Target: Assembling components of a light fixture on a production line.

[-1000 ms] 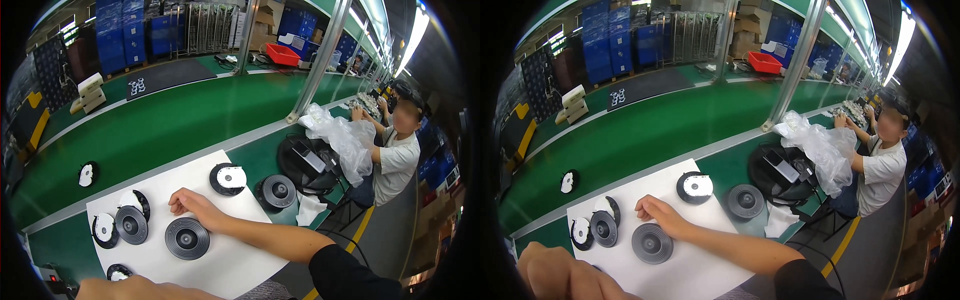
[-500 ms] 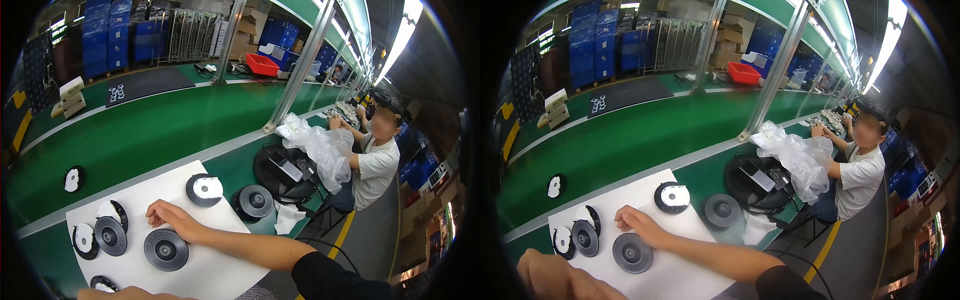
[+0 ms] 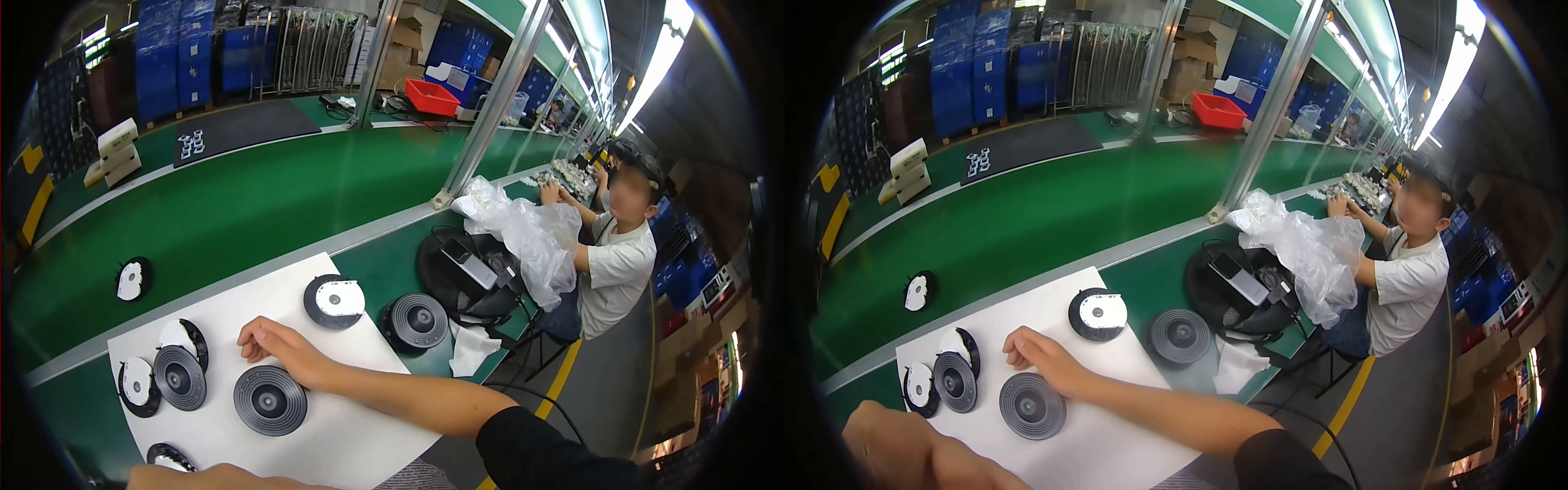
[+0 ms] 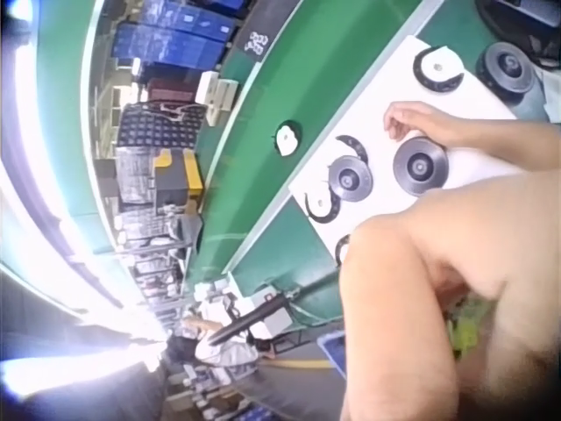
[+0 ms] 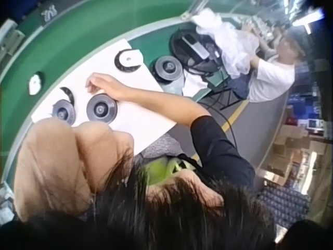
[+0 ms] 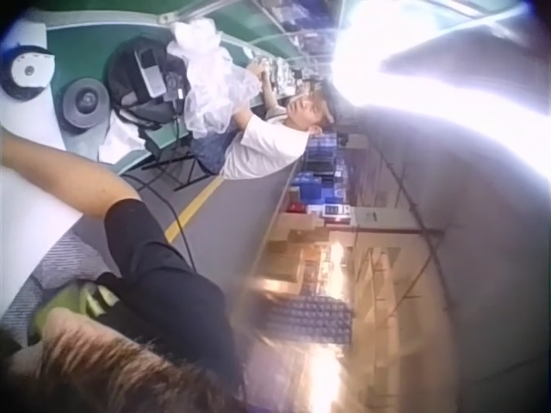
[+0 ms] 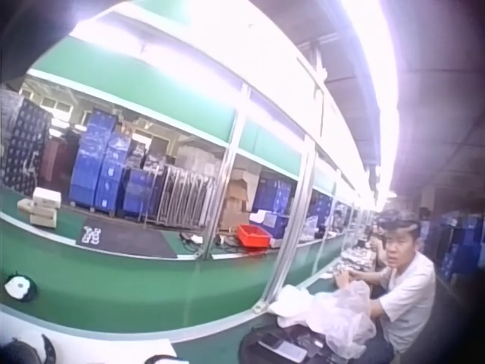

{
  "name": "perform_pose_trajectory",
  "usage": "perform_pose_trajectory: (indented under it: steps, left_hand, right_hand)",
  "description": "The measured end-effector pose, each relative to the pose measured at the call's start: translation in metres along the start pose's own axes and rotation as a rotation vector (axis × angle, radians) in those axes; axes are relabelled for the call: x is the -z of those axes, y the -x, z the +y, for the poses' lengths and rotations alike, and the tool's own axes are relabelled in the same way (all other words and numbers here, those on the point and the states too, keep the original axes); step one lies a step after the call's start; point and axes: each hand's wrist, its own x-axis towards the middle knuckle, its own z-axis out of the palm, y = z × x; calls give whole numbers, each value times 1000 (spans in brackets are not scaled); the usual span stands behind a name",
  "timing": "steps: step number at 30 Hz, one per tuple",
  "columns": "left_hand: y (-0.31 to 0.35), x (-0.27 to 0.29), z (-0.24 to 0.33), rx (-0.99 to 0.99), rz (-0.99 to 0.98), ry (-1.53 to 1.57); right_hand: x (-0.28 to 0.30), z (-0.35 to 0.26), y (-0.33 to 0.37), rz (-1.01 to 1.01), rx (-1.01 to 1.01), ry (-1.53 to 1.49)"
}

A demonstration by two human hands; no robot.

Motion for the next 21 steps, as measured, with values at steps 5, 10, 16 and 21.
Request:
perform_pose_trajectory:
  steps: [5, 10, 16, 21]
  left_hand:
    - [-6, 2, -6, 27, -235, 523]
    - [-12, 12, 2, -629, -267, -859]
    - [-24, 16, 33, -323, -318, -768]
    - [-29, 2, -3, -672, 81, -789]
  right_hand:
    - [0, 5, -1, -3, 12, -4]
    - [-3, 3, 1, 1, -5, 7]
    - [5, 0, 1, -5, -1, 17]
    - [1, 4, -1, -10, 16, 1]
